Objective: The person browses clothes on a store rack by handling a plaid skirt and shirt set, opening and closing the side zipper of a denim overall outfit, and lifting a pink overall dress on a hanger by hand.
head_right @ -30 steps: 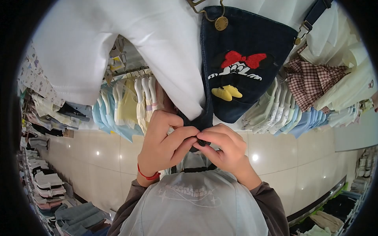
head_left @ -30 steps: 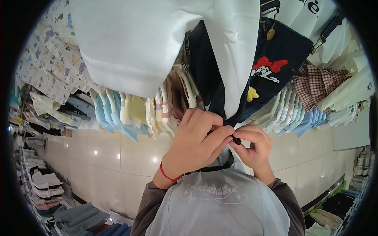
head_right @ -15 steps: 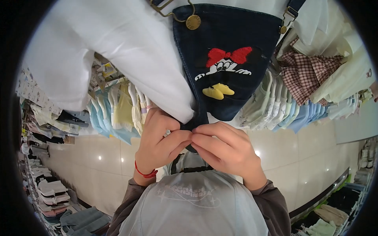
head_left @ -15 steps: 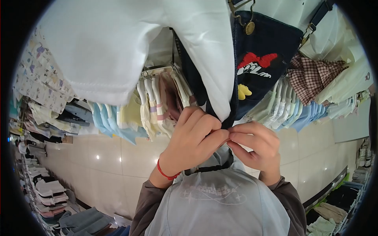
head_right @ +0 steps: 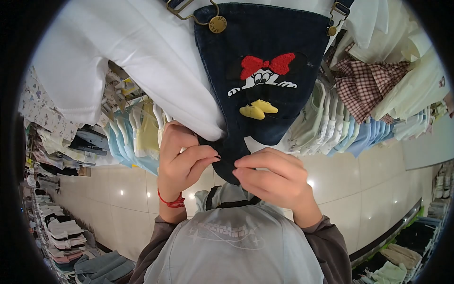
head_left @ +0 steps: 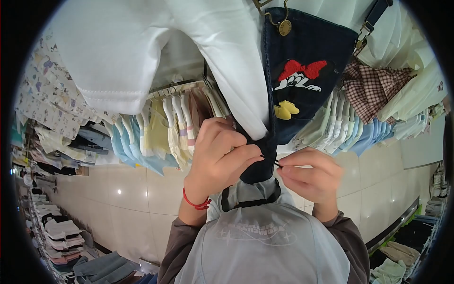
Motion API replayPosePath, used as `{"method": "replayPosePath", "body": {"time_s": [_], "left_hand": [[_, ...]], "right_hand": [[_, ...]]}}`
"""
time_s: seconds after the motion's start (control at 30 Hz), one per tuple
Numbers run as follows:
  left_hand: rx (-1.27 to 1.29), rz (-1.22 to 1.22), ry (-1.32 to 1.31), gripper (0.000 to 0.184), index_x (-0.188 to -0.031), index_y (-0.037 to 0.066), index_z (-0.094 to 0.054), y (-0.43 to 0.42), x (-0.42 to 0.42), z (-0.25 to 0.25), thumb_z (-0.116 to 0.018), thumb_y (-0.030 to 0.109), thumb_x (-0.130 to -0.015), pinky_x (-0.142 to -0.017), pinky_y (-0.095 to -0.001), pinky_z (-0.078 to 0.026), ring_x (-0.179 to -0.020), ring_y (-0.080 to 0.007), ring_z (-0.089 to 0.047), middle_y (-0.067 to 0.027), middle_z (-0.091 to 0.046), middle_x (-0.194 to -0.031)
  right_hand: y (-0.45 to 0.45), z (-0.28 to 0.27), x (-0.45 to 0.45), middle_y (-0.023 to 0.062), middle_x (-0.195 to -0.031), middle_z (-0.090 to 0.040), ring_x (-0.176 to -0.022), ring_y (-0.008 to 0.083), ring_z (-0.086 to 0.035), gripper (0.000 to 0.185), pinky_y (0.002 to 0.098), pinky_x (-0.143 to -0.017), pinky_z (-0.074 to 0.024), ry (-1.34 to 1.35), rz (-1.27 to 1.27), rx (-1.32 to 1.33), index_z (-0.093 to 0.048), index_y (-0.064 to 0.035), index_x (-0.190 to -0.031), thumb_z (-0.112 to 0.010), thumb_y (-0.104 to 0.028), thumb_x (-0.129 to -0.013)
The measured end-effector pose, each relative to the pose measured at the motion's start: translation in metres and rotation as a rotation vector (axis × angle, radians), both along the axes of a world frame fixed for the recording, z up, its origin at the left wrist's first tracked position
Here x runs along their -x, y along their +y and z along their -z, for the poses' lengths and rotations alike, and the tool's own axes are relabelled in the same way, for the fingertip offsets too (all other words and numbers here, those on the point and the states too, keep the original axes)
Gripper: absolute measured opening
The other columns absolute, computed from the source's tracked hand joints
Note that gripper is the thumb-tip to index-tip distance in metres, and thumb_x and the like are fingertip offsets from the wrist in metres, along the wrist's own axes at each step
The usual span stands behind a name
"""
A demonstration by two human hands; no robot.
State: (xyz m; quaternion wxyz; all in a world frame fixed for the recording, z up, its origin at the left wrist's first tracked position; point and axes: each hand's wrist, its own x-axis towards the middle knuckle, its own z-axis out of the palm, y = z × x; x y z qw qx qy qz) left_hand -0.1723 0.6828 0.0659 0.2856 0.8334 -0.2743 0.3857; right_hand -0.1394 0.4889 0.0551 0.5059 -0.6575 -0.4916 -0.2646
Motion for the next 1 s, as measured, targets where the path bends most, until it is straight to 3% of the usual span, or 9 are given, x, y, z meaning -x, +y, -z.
{"method": "replayPosePath", "body": {"time_s": [0.2, 0.3, 0.43, 0.47, 0.57, 0.67, 0.77, 0.9, 1.0], "left_hand": [[0.168, -0.047, 0.084, 0.034, -0.091, 0.008, -0.057, -0.005, 0.007, 0.026, -0.075, 0.010, -0.062, -0.065, -0.0346, -0.040, -0.071, -0.0246, -0.047, -0.0061, -0.049, -0.083], [0.341, 0.046, 0.205, 0.043, -0.100, 0.006, -0.050, -0.008, 0.009, 0.035, -0.075, 0.011, -0.065, -0.065, -0.0338, -0.040, -0.073, -0.0264, -0.048, -0.0108, -0.050, -0.084], [0.436, 0.115, 0.347, 0.044, -0.100, 0.004, -0.047, -0.008, 0.018, 0.033, -0.075, 0.013, -0.067, -0.066, -0.0336, -0.040, -0.075, -0.0277, -0.050, -0.0136, -0.050, -0.084], [0.491, 0.133, 0.382, 0.043, -0.099, 0.004, -0.047, -0.007, 0.019, 0.038, -0.075, 0.013, -0.067, -0.066, -0.0337, -0.041, -0.075, -0.0272, -0.051, -0.0133, -0.051, -0.084], [0.481, 0.104, 0.401, 0.039, -0.097, 0.004, -0.048, -0.004, 0.022, 0.045, -0.074, 0.011, -0.068, -0.065, -0.0320, -0.041, -0.076, -0.0243, -0.052, -0.0120, -0.052, -0.084], [0.514, 0.108, 0.406, 0.036, -0.097, 0.003, -0.049, 0.002, 0.028, 0.064, -0.072, 0.007, -0.070, -0.064, -0.0290, -0.041, -0.076, -0.0204, -0.054, -0.0104, -0.052, -0.084], [0.565, 0.040, 0.432, 0.031, -0.095, 0.002, -0.050, 0.004, 0.025, 0.065, -0.070, 0.003, -0.072, -0.062, -0.0262, -0.042, -0.074, -0.0178, -0.055, -0.0092, -0.052, -0.082], [0.706, -0.138, 0.381, 0.023, -0.089, 0.001, -0.053, -0.009, 0.015, 0.052, -0.069, 0.002, -0.073, -0.062, -0.0256, -0.043, -0.070, -0.0172, -0.055, -0.0079, -0.053, -0.076], [0.706, -0.250, 0.380, 0.022, -0.089, 0.000, -0.052, -0.007, 0.001, 0.045, -0.068, 0.002, -0.074, -0.063, -0.0247, -0.043, -0.070, -0.0165, -0.054, -0.0084, -0.053, -0.079]], "right_hand": [[0.007, 0.009, 0.005, 0.0102, -0.091, -0.060, -0.069, 0.0198, -0.059, 0.020, 0.0252, -0.056, -0.0495, 0.155, -0.045, 0.030, -0.061, -0.0026, -0.078, -0.073, 0.004, -0.062], [0.010, 0.013, 0.008, 0.0104, -0.096, -0.060, -0.077, 0.0209, -0.060, 0.020, 0.0260, -0.061, -0.0507, 0.241, -0.112, 0.048, -0.061, -0.0020, -0.080, -0.072, 0.003, -0.064], [0.013, 0.017, 0.012, 0.0126, -0.101, -0.060, -0.087, 0.0239, -0.061, 0.027, 0.0292, -0.071, -0.0512, 0.376, -0.234, 0.100, -0.058, -0.0003, -0.091, -0.070, 0.003, -0.067], [0.012, 0.018, 0.014, 0.0149, -0.105, -0.059, -0.091, 0.0259, -0.061, 0.033, 0.0315, -0.076, -0.0502, 0.452, -0.293, 0.091, -0.052, 0.0005, -0.100, -0.067, 0.003, -0.069], [0.014, 0.029, 0.017, 0.0157, -0.106, -0.059, -0.093, 0.0264, -0.060, 0.035, 0.0319, -0.077, -0.0497, 0.700, -0.454, 0.001, -0.050, 0.0004, -0.103, -0.064, 0.004, -0.071], [0.019, 0.020, 0.011, 0.0154, -0.101, -0.061, -0.090, 0.0264, -0.061, 0.034, 0.0314, -0.076, -0.0492, 0.489, -0.363, 0.025, -0.050, 0.0001, -0.102, -0.061, 0.006, -0.071], [0.006, 0.018, 0.002, 0.0145, -0.095, -0.063, -0.085, 0.0259, -0.063, 0.035, 0.0306, -0.074, -0.0489, 0.501, -0.356, 0.213, -0.049, -0.0003, -0.104, -0.060, 0.006, -0.072], [0.013, 0.027, 0.001, 0.0131, -0.088, -0.062, -0.077, 0.0206, -0.060, 0.025, 0.0307, -0.071, -0.0467, 0.557, -0.225, -0.110, -0.048, 0.0015, -0.098, -0.056, 0.007, -0.074], [0.009, 0.019, -0.005, 0.0108, -0.085, -0.061, -0.078, 0.0192, -0.059, 0.021, 0.0295, -0.073, -0.0459, 0.561, -0.176, 0.017, -0.048, 0.0011, -0.094, -0.056, 0.007, -0.075]]}}
